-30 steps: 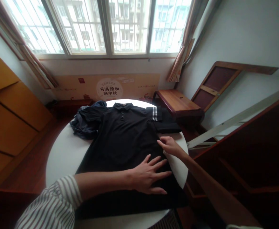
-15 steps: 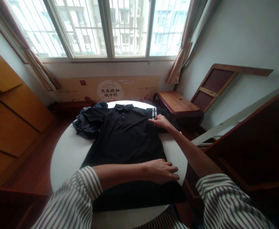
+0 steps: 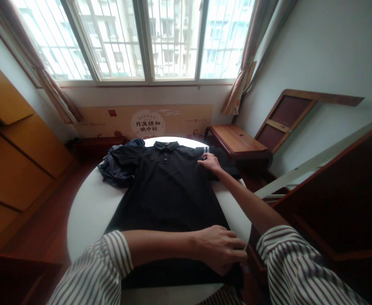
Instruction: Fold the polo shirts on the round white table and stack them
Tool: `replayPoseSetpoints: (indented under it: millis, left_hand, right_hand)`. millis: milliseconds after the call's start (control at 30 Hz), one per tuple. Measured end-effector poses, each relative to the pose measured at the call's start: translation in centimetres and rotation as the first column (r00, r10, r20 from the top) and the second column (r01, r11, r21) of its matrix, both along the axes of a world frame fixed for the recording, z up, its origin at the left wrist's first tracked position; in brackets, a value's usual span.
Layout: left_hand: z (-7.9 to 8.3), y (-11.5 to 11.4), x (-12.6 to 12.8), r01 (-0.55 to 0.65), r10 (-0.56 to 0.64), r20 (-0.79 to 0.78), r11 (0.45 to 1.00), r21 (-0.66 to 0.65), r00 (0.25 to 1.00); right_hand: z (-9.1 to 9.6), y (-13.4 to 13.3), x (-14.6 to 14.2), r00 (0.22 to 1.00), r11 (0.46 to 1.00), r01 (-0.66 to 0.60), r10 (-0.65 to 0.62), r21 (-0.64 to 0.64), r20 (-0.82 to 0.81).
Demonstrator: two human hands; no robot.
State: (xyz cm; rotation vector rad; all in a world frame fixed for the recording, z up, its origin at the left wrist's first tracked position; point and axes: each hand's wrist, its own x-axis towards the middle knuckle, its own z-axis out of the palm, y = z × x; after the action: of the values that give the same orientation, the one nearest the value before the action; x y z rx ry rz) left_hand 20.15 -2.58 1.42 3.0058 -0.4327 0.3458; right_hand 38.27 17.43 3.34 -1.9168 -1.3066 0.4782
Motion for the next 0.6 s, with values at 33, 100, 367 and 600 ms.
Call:
replayPoseSetpoints:
  millis: [33,100,367,600]
  left_hand:
    - [-0.3,-0.1,0.0,0.007,-0.007,-0.004,1.0,0.005,1.0]
    - [-0.8,-0.3,-0.1,0.019,-0.019,-0.008,1.0,0.012,1.0]
    - [-2.3,-1.0,-0.2,-0.003,0.002,-0.019,0.999,-0.039,1.0]
    - [-2.8,-1.0,-0.1,-0.009,0.004,-0.043,0.995,-0.097,0.999]
  right_hand:
    - [0.0,0.0,-0.3,1.0,1.0,-0.001,0.001,0.029,0.0]
    - [0.1,0.0,-0.8,1.0,0.996,-0.016,0.017,0.088,-0.018]
    - [0.1,0.9,-1.2,0.968,0.972,-0.003,0.062,0.235,-0.244]
    - [0.0,3.4,-0.7,0.864,0.984,0.156,-0.091,0.09,-0.495]
